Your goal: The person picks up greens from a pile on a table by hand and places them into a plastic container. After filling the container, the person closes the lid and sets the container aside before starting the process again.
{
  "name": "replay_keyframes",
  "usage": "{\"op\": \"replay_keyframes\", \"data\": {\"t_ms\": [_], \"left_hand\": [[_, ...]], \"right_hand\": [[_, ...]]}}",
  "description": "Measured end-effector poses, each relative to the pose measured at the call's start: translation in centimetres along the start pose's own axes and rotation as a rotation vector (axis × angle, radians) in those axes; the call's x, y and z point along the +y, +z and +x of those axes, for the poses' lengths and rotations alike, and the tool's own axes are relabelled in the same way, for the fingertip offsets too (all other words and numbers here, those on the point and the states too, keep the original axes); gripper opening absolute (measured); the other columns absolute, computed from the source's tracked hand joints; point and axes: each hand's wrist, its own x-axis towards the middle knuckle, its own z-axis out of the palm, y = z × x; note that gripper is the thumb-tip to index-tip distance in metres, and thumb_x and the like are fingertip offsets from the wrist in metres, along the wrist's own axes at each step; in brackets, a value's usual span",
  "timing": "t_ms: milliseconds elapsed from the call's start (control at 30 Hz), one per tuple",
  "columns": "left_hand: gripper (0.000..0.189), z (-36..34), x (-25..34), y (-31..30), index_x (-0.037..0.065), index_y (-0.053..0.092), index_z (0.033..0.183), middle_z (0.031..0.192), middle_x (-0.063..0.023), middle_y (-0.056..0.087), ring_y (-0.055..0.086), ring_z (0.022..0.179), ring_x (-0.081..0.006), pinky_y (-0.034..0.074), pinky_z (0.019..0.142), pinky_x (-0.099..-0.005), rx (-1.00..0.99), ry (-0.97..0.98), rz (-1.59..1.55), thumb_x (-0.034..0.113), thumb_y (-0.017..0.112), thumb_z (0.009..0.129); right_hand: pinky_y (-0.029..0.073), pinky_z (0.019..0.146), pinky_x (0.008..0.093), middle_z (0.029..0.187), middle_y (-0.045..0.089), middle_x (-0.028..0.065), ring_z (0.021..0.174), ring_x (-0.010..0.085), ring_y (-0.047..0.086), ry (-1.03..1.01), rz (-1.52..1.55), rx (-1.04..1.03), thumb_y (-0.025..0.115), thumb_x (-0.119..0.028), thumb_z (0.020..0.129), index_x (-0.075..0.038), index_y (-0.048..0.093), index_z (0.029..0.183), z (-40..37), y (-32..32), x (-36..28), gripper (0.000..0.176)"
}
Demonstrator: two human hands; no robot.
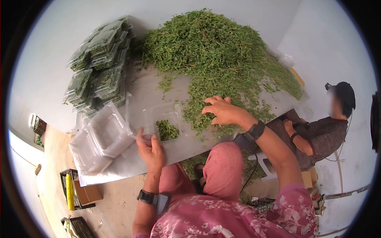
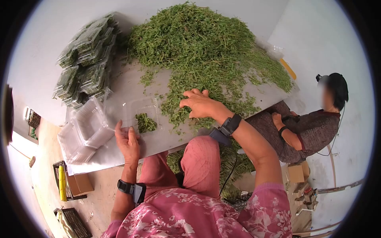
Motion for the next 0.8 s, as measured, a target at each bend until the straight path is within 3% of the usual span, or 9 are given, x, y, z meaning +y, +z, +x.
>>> {"op": "replay_keyframes", "data": {"t_ms": [67, 167, 200, 300, 400, 500, 600, 700, 800], "left_hand": [[0.046, 0.1, -0.6, -0.1, -0.003, 0.04, 0.137, 0.085, -0.0039, 0.057, 0.054, 0.064, -0.0078, 0.047, 0.058, -0.0229, -0.012, 0.011, 0.023, 0.007, 0.058, 0.095], [0.046, 0.0, -0.2, -0.2, -0.001, 0.04, 0.137, 0.086, -0.0041, 0.057, 0.054, 0.064, -0.0082, 0.047, 0.058, -0.023, -0.023, 0.005, 0.005, 0.008, 0.058, 0.096], [0.046, 0.0, -0.1, -0.3, -0.002, 0.039, 0.137, 0.087, -0.0043, 0.056, 0.054, 0.065, -0.0083, 0.047, 0.058, -0.0233, -0.034, -0.002, 0.008, 0.009, 0.058, 0.096], [0.046, 0.0, -0.1, -0.3, -0.002, 0.039, 0.137, 0.088, -0.0047, 0.056, 0.054, 0.067, -0.0083, 0.048, 0.058, -0.0234, -0.046, -0.007, -0.02, 0.01, 0.057, 0.097], [0.047, 0.1, -0.5, -0.4, -0.003, 0.038, 0.138, 0.088, -0.0049, 0.055, 0.053, 0.067, -0.0084, 0.048, 0.059, -0.0237, -0.05, 0.01, 0.016, 0.01, 0.056, 0.097], [0.048, 0.1, -0.8, -0.4, -0.002, 0.037, 0.139, 0.088, -0.0045, 0.054, 0.053, 0.064, -0.0079, 0.045, 0.054, -0.0221, -0.048, 0.017, 0.017, 0.009, 0.056, 0.097], [0.048, 0.1, -1.2, -0.4, -0.001, 0.036, 0.14, 0.088, -0.0044, 0.053, 0.052, 0.062, -0.0076, 0.043, 0.05, -0.0214, -0.047, 0.031, 0.016, 0.009, 0.056, 0.097], [0.049, 0.2, -1.3, -0.6, -0.001, 0.036, 0.14, 0.088, -0.0044, 0.053, 0.052, 0.061, -0.0075, 0.043, 0.048, -0.0217, -0.05, 0.028, 0.04, 0.01, 0.056, 0.097], [0.049, 0.2, -1.3, -0.6, -0.001, 0.037, 0.14, 0.087, -0.0044, 0.053, 0.052, 0.06, -0.0074, 0.043, 0.047, -0.0219, -0.047, 0.023, 0.05, 0.011, 0.057, 0.097]], "right_hand": [[0.03, 0.103, 0.0505, 0.141, 0.045, 0.013, 0.132, 0.0324, 0.036, 0.091, 0.019, 0.014, 0.067, 0.004, 0.078, -0.012, 0.064, 0.107, -0.5, 0.4, 2.7, 0.033], [0.041, 0.094, 0.0444, 0.125, 0.056, 0.0127, 0.119, 0.0328, 0.049, 0.138, 0.192, 0.143, 0.061, 0.007, 0.079, -0.009, 0.064, 0.102, -1.6, -0.7, 6.6, 0.028], [0.048, 0.085, 0.0391, 0.109, 0.064, 0.0117, 0.103, 0.0306, 0.059, 0.102, 0.105, 0.285, 0.058, 0.007, 0.08, -0.007, 0.063, 0.098, -2.2, -1.2, 7.5, 0.024], [0.049, 0.084, 0.038, 0.103, 0.067, 0.0098, 0.095, 0.0244, 0.063, 0.081, 0.379, 0.543, 0.061, 0.001, 0.083, -0.004, 0.064, 0.099, -4.6, -4.2, 8.2, 0.017], [0.049, 0.086, 0.0349, 0.103, 0.068, 0.0078, 0.097, 0.019, 0.063, 0.047, 0.42, 0.666, 0.064, -0.008, 0.088, -0.003, 0.065, 0.103, -6.2, -5.9, 8.7, 0.016], [0.049, 0.087, 0.0334, 0.107, 0.068, 0.0056, 0.099, 0.0167, 0.062, 0.102, 0.488, 0.477, 0.065, -0.016, 0.092, -0.002, 0.064, 0.111, -7.4, -6.8, 8.2, 0.023], [0.05, 0.086, 0.0326, 0.113, 0.066, 0.0068, 0.1, 0.0159, 0.062, 0.003, 0.54, 0.525, 0.065, -0.02, 0.093, -0.002, 0.062, 0.117, -7.6, -5.5, 9.0, 0.03], [0.051, 0.086, 0.0333, 0.119, 0.064, 0.0097, 0.101, 0.0167, 0.063, 0.058, 0.568, 0.492, 0.067, -0.021, 0.092, -0.001, 0.06, 0.121, -7.8, -4.3, 9.2, 0.036], [0.051, 0.088, 0.0384, 0.115, 0.066, 0.0138, 0.106, 0.0249, 0.063, 0.157, 0.55, 0.425, 0.068, -0.025, 0.09, -0.001, 0.062, 0.119, -8.9, -4.2, 9.0, 0.038]]}}
